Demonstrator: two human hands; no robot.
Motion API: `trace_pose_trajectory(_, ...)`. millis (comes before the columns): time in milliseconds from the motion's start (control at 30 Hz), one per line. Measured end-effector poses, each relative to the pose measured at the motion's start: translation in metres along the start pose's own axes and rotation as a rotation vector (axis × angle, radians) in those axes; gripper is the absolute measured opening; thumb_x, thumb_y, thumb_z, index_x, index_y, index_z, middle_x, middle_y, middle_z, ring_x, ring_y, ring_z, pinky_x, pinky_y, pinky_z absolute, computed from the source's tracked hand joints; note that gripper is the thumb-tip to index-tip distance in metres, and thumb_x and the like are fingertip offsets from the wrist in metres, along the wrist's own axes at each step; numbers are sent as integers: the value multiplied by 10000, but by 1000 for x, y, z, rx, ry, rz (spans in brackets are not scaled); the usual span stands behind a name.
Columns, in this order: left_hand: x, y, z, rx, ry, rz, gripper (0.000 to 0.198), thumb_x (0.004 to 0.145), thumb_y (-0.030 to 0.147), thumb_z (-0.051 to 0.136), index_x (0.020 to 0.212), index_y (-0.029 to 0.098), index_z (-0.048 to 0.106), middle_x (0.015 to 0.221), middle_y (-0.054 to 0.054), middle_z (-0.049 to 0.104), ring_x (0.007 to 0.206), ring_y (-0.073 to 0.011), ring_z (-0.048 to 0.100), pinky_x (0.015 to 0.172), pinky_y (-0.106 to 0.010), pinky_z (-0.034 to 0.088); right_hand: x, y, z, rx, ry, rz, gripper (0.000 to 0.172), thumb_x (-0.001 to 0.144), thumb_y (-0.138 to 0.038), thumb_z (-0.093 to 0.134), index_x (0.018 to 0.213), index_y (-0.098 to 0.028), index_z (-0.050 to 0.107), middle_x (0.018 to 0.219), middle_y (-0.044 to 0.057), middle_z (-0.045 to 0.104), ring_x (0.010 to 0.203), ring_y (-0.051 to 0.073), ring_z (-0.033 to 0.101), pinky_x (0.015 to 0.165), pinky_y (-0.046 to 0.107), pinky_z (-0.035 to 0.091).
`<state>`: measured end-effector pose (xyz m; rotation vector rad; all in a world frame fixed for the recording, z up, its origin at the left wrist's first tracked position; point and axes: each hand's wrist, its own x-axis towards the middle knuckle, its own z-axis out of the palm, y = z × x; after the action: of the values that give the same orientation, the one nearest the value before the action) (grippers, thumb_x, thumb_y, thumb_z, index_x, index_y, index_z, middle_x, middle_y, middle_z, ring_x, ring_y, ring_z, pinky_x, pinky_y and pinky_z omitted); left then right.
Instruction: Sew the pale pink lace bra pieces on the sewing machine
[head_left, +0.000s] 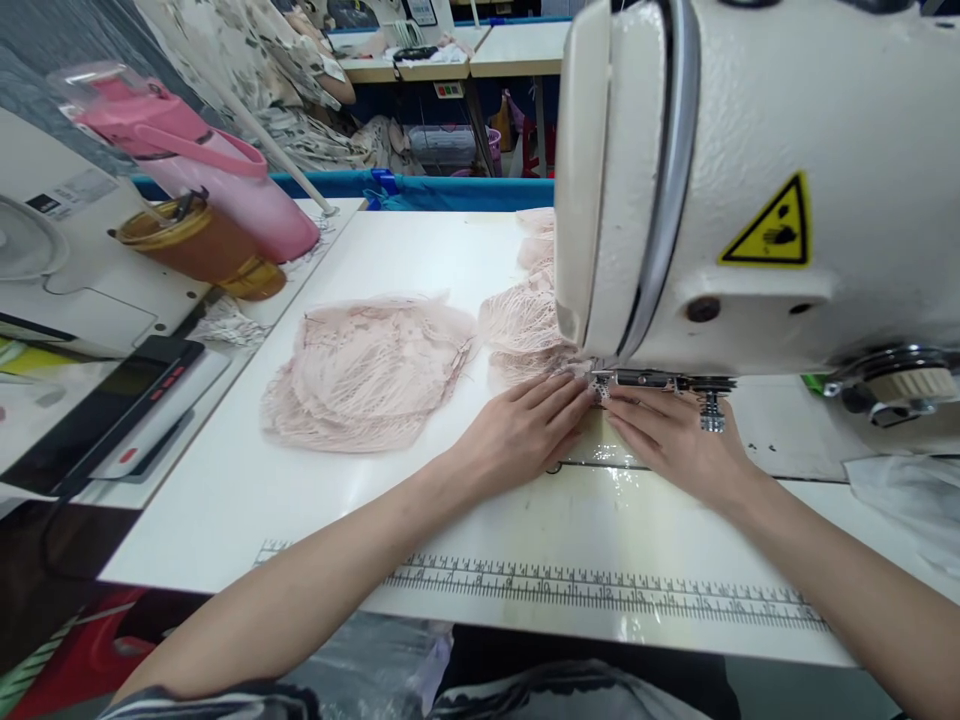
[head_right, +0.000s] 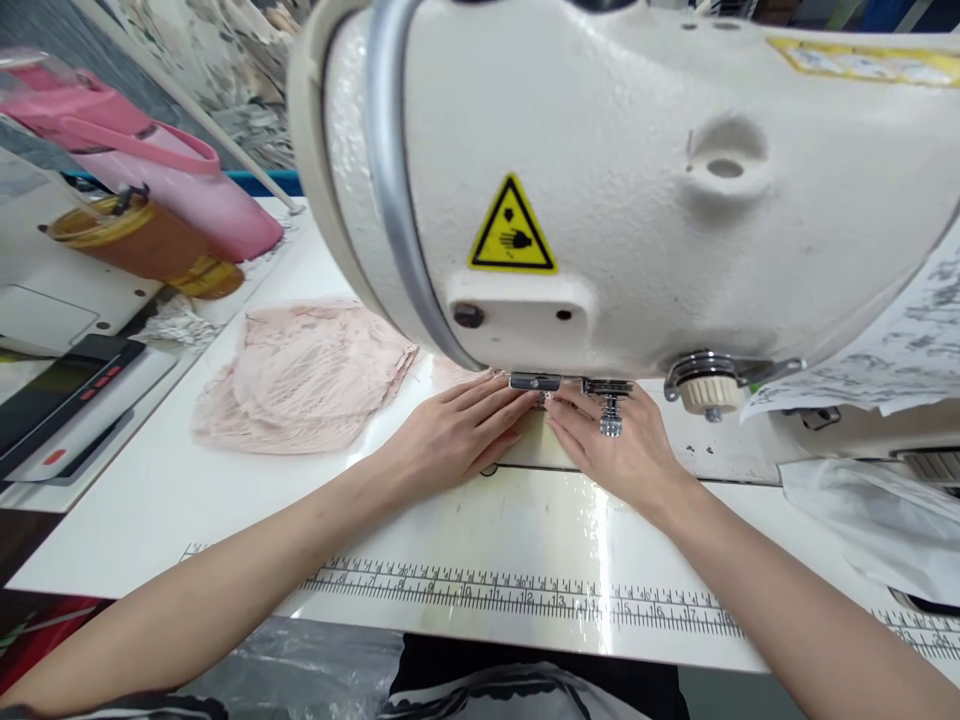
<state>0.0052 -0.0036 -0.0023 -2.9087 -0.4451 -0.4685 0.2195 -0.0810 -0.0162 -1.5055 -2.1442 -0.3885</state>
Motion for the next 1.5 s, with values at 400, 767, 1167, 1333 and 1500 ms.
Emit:
trace_pose_trajectory(400, 2, -1, -1, -2, -28, -23, 379, 995, 303, 421, 1297, 110, 547, 1328, -77, 565, 1260, -257, 510, 1067, -402, 438, -4, -8, 1, -83, -46, -54, 195, 937, -291, 520, 1047, -233, 670, 1170, -19, 674, 810, 122, 648, 688, 307, 402)
trace_pose_trajectory(767, 3, -2, -1, -53, -70, -72, 411, 999, 325, 380, 1310, 105, 533, 1343, -93, 551, 1302, -257, 465, 1103, -431, 387, 2, -8, -1, -147, -35, -125, 224, 937, -268, 510, 1064, -176, 668, 1103, 31, 698, 801, 145, 648, 709, 328, 441)
trace_pose_trajectory(1167, 5, -3, -1, -25, -103, -80, 449, 974, 349, 415, 1326, 90, 517, 1385, -119, 507, 1307, -289, 449, 1103, -448, 369, 0, -7, 4, 47, -67, 58, 329, 912, -332, 516, 1234, -348, 582, 1058, 47, 687, 923, 241, 638, 780, 374, 483)
trace_pose_trajectory(1333, 4, -4, -1, -27, -104, -90, 440, 960, 351, 444, 1327, 121, 519, 1358, -112, 535, 1307, -277, 449, 1086, -441, 387, 0, -6, 2, 3, -49, 67, 313, 903, -325, 530, 1207, -315, 603, 1019, 55, 697, 937, 243, 631, 796, 377, 475)
trace_pose_trajectory(1500, 4, -6, 0, -57, -115, -105, 461, 968, 375, 422, 1341, 116, 501, 1376, -130, 510, 1308, -283, 444, 1087, -452, 377, -5, 6, 8, 27, -14, 11, 259, 935, -291, 444, 1095, -264, 645, 1007, 52, 711, 900, 233, 631, 850, 425, 455)
